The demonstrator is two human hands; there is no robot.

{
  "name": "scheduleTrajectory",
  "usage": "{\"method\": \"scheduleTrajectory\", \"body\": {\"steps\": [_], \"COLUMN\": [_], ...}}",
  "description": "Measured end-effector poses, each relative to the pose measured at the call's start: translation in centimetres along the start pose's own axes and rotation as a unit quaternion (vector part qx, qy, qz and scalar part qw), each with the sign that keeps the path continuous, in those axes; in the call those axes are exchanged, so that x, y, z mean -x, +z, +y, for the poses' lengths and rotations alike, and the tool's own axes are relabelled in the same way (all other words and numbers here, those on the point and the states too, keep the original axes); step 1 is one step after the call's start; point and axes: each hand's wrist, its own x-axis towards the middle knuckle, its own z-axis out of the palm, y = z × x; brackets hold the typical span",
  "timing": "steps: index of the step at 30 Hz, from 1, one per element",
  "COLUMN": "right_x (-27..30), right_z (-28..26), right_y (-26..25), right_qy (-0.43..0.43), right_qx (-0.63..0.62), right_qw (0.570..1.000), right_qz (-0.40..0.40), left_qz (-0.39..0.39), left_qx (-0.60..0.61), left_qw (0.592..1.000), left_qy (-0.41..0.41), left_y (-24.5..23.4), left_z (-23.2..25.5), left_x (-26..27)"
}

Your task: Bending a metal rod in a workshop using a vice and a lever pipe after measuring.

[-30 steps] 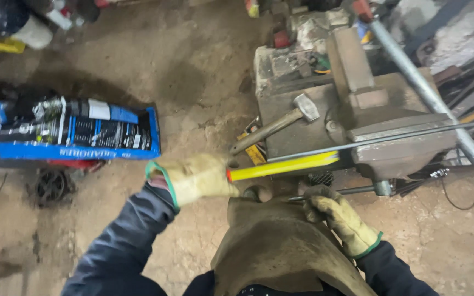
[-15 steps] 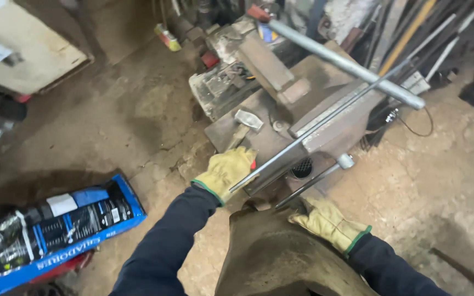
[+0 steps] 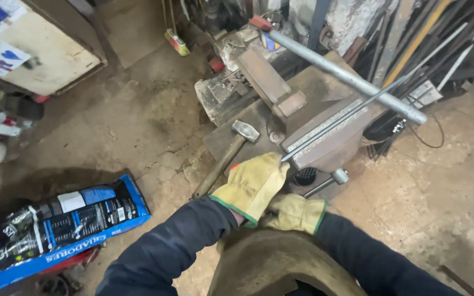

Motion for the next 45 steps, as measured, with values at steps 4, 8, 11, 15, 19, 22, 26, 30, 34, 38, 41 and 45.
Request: {"method": "scheduleTrajectory", "body": {"steps": [4,8,11,15,19,22,26,30,34,38,41,45], "right_x": [1.1,8.2,9.8,10.8,11.7,10.9,11.2,11.6,10.3,10.9,11.7,11.8], "right_z": [13.6,29.3,31.6,31.2,32.9,30.9,36.3,37.1,31.3,35.0,37.8,37.7], "right_y": [1.4,3.0,0.6,-0.4,-0.3,-2.3,-1.5,-1.0,-3.7,-3.3,-1.8,-1.9], "right_qy": [0.164,0.221,0.400,0.517,0.398,0.369,0.420,0.390,0.404,0.314,0.316,0.378], "right_qx": [0.004,-0.270,-0.408,-0.025,0.274,0.542,0.464,0.498,0.502,0.604,0.584,0.415], "right_qw": [0.982,0.937,0.815,0.855,0.864,0.751,0.780,0.774,0.762,0.732,0.743,0.805], "right_qz": [-0.091,0.000,0.092,-0.006,0.142,-0.071,-0.002,0.026,0.062,0.025,0.086,0.191], "left_qz": [0.013,0.016,-0.084,0.040,0.035,0.023,0.067,0.027,0.002,0.002,0.000,0.095], "left_qx": [-0.019,0.011,0.056,0.016,0.026,0.024,0.055,0.027,0.034,0.040,0.045,0.051], "left_qw": [1.000,0.999,0.993,0.998,0.997,0.999,0.994,0.998,0.998,0.998,0.998,0.989], "left_qy": [-0.019,0.030,-0.065,0.053,0.062,0.041,0.073,0.046,0.048,0.044,0.045,0.098], "left_y": [0.4,-1.7,-3.2,1.1,1.7,0.5,0.4,-1.0,-1.4,-1.3,-0.6,0.9], "left_z": [-0.2,0.7,1.7,-1.3,-1.3,-0.4,-0.5,0.2,0.5,0.4,0.2,-0.4], "left_x": [0.1,1.2,1.3,0.1,-0.4,0.2,0.3,0.8,0.7,0.5,0.3,-0.3]}}
